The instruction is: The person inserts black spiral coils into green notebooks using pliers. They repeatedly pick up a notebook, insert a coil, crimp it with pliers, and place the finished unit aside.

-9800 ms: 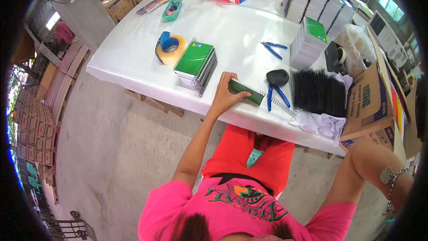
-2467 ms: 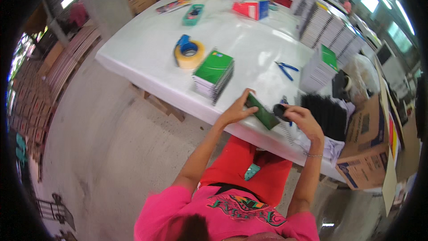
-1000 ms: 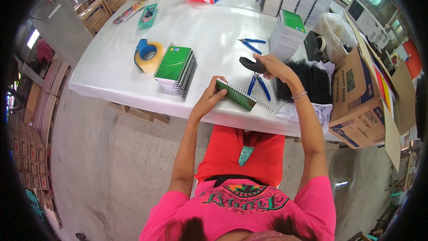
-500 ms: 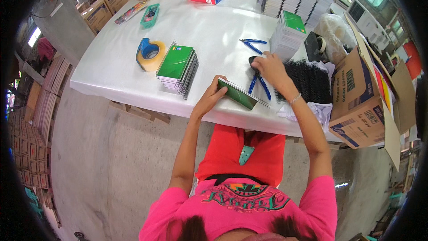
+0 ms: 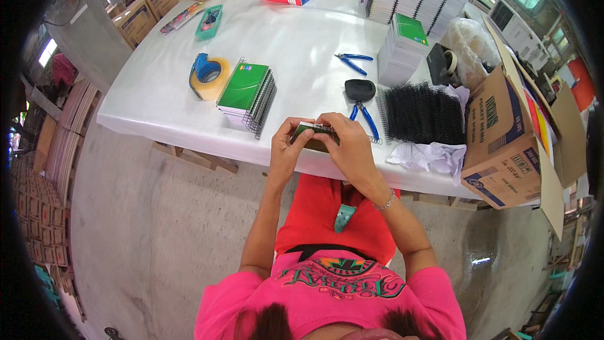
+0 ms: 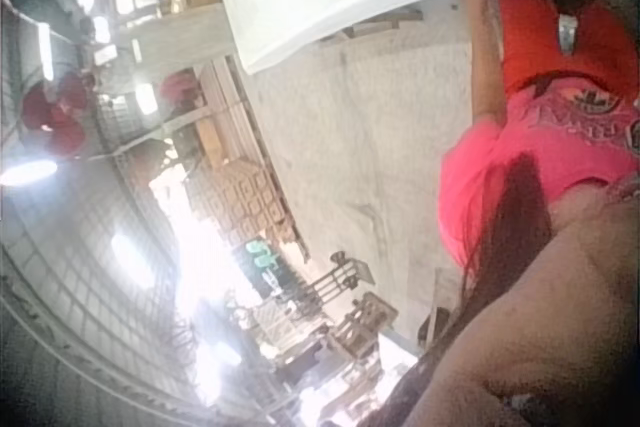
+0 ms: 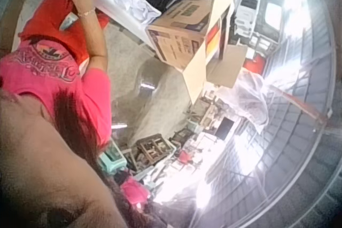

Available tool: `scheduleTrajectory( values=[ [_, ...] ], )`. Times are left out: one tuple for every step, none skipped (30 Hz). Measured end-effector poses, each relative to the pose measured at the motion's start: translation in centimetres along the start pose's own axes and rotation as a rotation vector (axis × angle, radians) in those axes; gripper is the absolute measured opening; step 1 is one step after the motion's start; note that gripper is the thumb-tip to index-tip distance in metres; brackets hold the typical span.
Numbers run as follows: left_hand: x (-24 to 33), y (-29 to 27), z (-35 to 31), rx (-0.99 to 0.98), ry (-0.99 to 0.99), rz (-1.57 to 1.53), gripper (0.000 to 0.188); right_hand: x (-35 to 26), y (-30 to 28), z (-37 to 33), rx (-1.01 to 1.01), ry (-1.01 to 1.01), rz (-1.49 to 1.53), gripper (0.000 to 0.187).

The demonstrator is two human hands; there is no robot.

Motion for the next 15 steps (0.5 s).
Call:
scheduleTrajectory(
  values=[
    [0.4,0.1,-0.3,-0.008,-0.006,-0.016,0.02,-0.2,-0.4,-0.1,0.025,-0.01,0.033,0.022],
    [0.8,0.2,-0.7,-0.015,-0.011,-0.032,0.021,-0.4,-0.6,-0.3,0.025,-0.019,0.036,0.02],
    [1.4,0.4,-1.0,0.004,0.012,-0.029,0.021,-0.6,-0.7,-0.5,0.025,-0.027,0.038,0.018],
    [2.2,0.6,-1.3,0.027,0.04,-0.026,0.02,-0.8,-0.8,-0.5,0.024,-0.042,0.042,0.016],
    [2.7,0.8,-1.6,0.05,0.069,-0.023,0.02,-1.0,-0.9,-0.6,0.026,-0.075,0.013,0.015],
    [2.3,1.1,-1.8,0.046,0.051,-0.053,0.02,-1.2,-1.1,-0.8,0.03,-0.108,-0.016,0.014],
    [2.0,1.2,-2.0,0.041,0.033,-0.08,0.02,-1.4,-1.2,-0.8,0.035,-0.14,-0.044,0.013],
    [1.7,1.4,-2.1,0.034,0.015,-0.108,0.02,-1.3,-1.0,-0.8,0.018,-0.147,-0.04,0.013],
    [1.5,1.3,-2.2,0.041,-0.003,-0.145,0.018,-1.2,-0.8,-0.9,0.001,-0.154,-0.038,0.013],
    [1.1,1.1,-2.2,0.053,-0.014,-0.148,0.018,-1.1,-0.7,-1.0,-0.016,-0.155,-0.039,0.012],
    [0.6,0.9,-2.3,0.064,-0.024,-0.151,0.018,-1.0,-0.6,-1.0,-0.019,-0.133,-0.015,0.013],
    [0.2,0.7,-2.3,0.077,-0.035,-0.153,0.018,-0.9,-0.5,-1.0,-0.021,-0.111,0.009,0.013],
    [0.5,0.8,-2.3,0.095,-0.007,-0.141,0.019,-0.8,-0.4,-0.9,-0.027,-0.09,0.031,0.013],
    [0.9,1.0,-2.3,0.114,0.021,-0.128,0.02,-0.5,-0.2,-0.9,-0.044,-0.098,-0.006,0.014],
    [1.2,1.2,-2.2,0.135,0.049,-0.115,0.021,-0.1,0.0,-0.9,-0.062,-0.106,-0.041,0.015]
  ],
)
Point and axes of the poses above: each hand's wrist, its own z-axis towards the middle knuckle, its own y-axis out of the palm, x = y × z, the point moved 7 cm from there along z, towards the middle knuckle, and after that the axes turned 1 degree about x, right-handed, at the moved point
